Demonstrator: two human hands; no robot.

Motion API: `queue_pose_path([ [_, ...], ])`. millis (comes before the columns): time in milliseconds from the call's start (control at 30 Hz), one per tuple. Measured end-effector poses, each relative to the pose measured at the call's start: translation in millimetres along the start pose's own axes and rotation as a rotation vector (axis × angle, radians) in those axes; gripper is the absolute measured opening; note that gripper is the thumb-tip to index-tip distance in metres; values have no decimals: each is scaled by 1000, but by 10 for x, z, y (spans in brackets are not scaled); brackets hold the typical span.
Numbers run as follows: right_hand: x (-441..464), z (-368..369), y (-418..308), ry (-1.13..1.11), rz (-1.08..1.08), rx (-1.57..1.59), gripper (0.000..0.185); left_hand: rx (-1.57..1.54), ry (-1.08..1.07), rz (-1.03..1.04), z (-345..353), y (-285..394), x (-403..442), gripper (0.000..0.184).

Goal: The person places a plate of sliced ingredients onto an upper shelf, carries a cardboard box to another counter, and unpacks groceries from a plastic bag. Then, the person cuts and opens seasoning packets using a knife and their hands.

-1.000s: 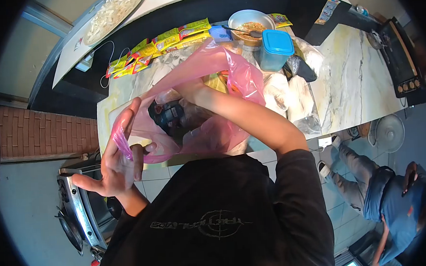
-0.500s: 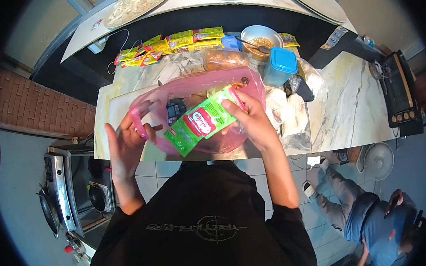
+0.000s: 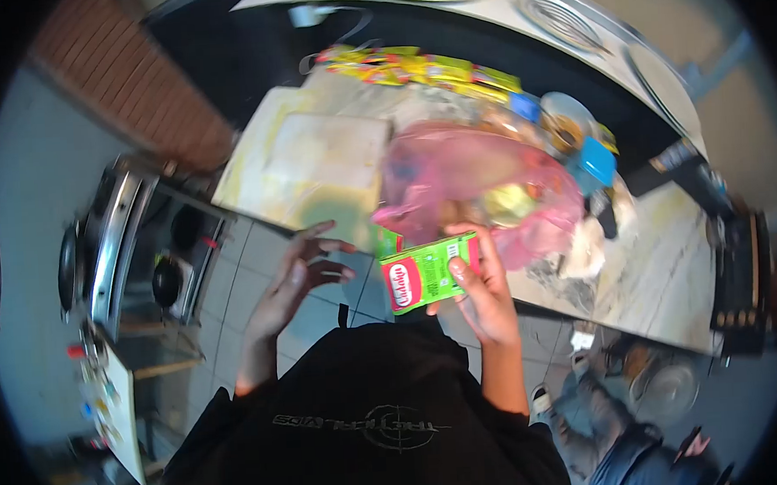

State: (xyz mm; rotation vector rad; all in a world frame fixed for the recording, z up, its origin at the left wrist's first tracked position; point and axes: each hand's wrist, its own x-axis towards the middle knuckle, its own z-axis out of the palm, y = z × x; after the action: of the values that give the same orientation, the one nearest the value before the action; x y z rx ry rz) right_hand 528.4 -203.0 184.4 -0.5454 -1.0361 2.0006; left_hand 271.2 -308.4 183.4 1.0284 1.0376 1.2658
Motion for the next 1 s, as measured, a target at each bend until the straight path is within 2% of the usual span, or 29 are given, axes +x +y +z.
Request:
queue_pose_path([
  [133, 30, 771, 645, -269, 147, -219, 39, -86, 105, -11, -113, -163, -1068, 77],
  [200, -83, 1237, 1017, -421, 224, -222, 38, -133, 255, 12, -165, -276, -1676, 73],
  [267, -243, 1725, 1425, -563, 76, -524, 34, -128, 435, 34, -206, -451, -2277, 71],
  [300, -377, 1995, 1589, -648, 178, -476, 32, -132, 539, 44, -211, -521, -2574, 72],
  [400, -721, 2585, 2224, -913, 219, -485, 31, -297, 749, 70, -221, -773, -3406, 72],
  [467, -977, 2900, 2566, -1091, 324, -436, 32, -555, 1059, 180, -140, -834, -3813, 69],
  [500, -1100, 3030, 2706, -1118, 533, -316, 33, -553, 1099, 205, -127, -882, -4009, 69],
  [567, -1288, 3319, 2994, -1250, 478, -290, 33, -817, 1211, 430, -173, -1019, -4464, 67],
  [600, -1339, 3440, 3109, -1280, 487, -284, 33, -815, 1313, 435, -166, -1077, -4638, 59],
  [633, -1380, 3551, 3217, -1288, 568, -267, 33, -816, 1336, 453, -149, -1128, -4798, 59],
  [700, -1467, 3759, 3471, -1316, 662, -259, 32, -901, 1501, 614, -154, -1191, -5079, 45],
  [733, -1500, 3845, 3619, -1325, 688, -269, 32, -947, 1536, 667, -187, -1200, -5206, 29],
  [767, -1532, 3942, 3751, -1332, 714, -278, 32, -950, 1552, 683, -234, -1219, -5316, 29],
  [833, -1588, 4152, 3990, -1365, 732, -305, 33, -650, 1669, 581, -358, -1220, -5502, 22],
  [867, -1633, 4264, 4132, -1305, 734, -322, 35, -547, 1773, 496, -423, -1192, -5561, 32],
  [900, -1672, 4389, 4267, -1247, 738, -339, 36, -549, 1796, 504, -492, -1102, -5649, 32],
  [933, -1694, 4533, 4398, -1268, 751, -336, 36, -232, 1794, 397, -578, -1008, -5748, 38],
  [967, -1710, 4690, 4533, -1275, 853, -311, 38, 80, 1764, 278, -683, -951, -5867, 44],
  [1000, -1731, 4863, 4679, -1281, 955, -284, 39, 256, 1734, 226, -803, -949, -6012, 48],
])
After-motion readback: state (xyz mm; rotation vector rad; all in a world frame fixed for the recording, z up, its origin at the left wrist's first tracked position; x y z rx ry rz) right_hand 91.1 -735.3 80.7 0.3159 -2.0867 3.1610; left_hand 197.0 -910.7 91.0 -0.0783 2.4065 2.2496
